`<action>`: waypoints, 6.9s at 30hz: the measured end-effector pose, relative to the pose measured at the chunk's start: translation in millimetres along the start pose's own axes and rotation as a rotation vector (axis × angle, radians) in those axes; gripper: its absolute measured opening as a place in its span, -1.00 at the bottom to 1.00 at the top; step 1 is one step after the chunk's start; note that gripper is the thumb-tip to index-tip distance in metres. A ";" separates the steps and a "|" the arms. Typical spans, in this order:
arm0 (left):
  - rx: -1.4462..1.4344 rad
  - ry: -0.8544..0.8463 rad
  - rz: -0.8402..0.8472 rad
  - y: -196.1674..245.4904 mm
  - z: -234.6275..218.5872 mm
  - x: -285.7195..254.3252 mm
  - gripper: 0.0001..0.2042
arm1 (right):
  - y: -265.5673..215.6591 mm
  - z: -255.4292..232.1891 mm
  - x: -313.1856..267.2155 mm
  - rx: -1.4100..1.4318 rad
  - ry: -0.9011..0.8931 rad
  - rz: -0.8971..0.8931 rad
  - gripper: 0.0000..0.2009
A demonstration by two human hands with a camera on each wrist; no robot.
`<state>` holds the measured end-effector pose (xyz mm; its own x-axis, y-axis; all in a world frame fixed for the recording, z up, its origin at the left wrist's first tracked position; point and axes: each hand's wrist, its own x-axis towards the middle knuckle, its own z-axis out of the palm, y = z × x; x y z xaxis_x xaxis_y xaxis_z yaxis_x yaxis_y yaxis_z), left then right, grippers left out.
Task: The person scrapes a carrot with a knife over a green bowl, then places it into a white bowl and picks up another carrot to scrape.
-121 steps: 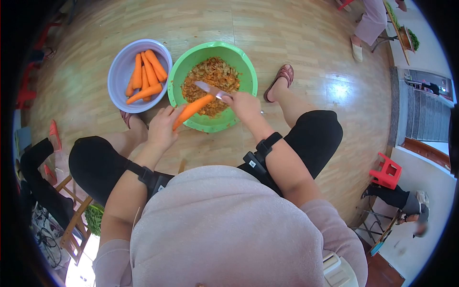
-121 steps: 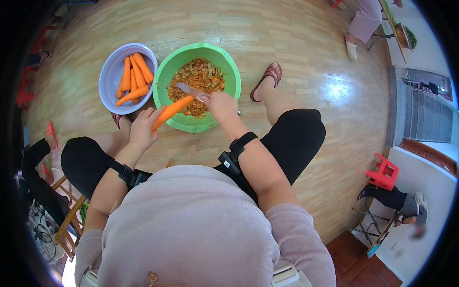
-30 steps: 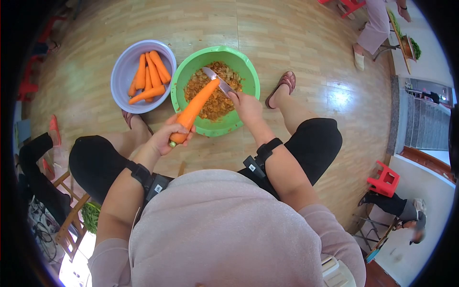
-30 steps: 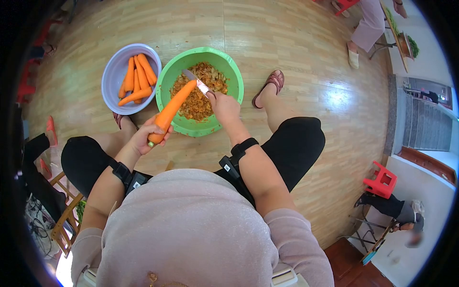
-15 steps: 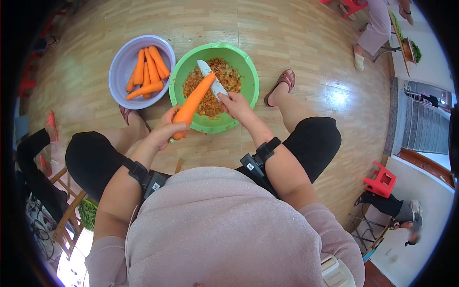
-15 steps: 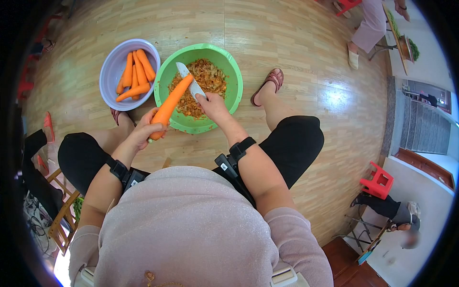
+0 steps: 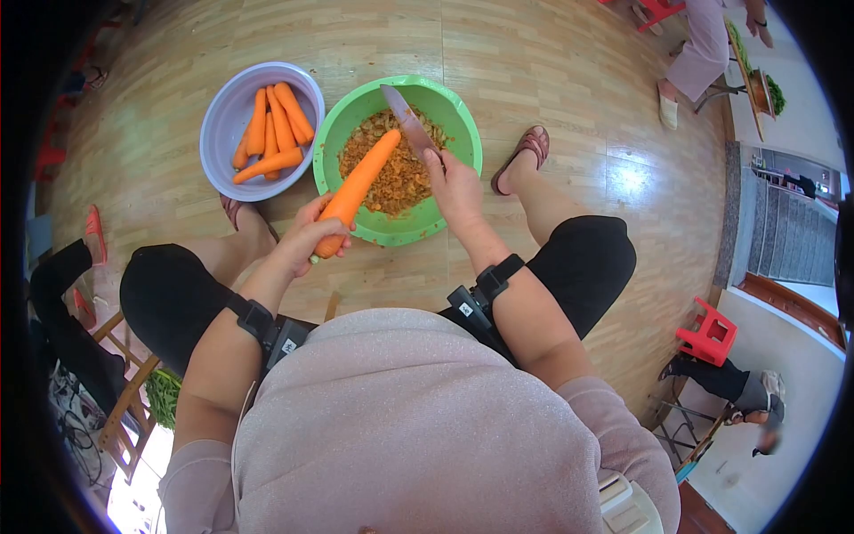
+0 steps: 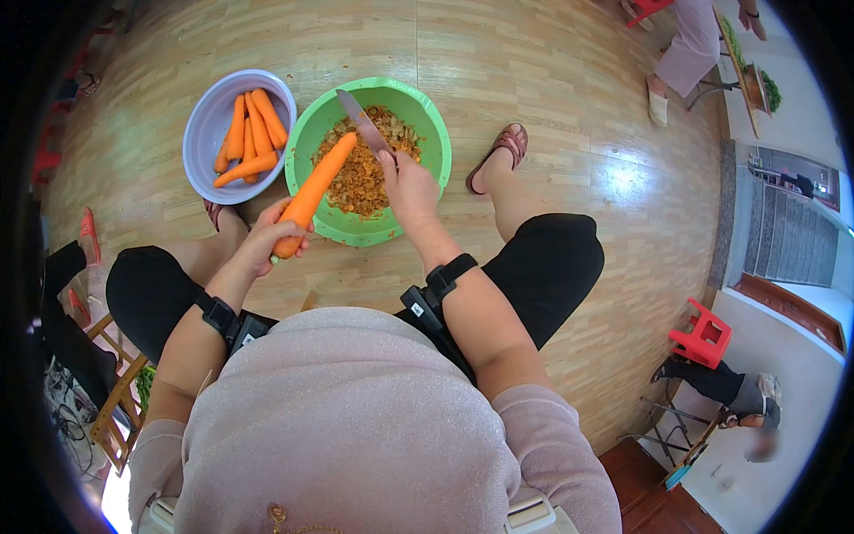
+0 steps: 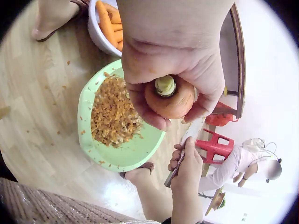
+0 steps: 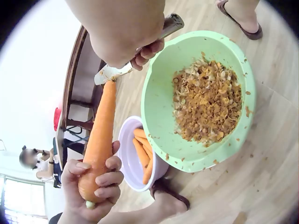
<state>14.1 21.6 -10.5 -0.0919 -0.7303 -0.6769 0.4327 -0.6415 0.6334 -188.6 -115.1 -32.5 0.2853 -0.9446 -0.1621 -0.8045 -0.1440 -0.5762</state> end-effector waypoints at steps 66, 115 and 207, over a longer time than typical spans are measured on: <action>-0.387 -0.211 -0.132 2.5 -11.4 -0.5 -0.54 | 3.1 7.1 -2.4 -0.115 -0.091 -0.179 -0.57; 1.137 0.267 0.323 -22.6 -13.5 5.3 -0.50 | 2.4 1.1 -8.6 -0.416 -0.375 -0.159 -0.58; 0.747 0.562 0.934 43.2 47.8 6.4 -0.34 | -43.1 -76.7 -36.9 1.109 -0.493 0.049 -0.50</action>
<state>-10.7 -22.0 30.5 0.4295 -0.8855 0.1772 -0.4826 -0.0592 0.8739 -204.5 -96.6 59.8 0.6288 -0.6939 -0.3509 -0.0059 0.4471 -0.8945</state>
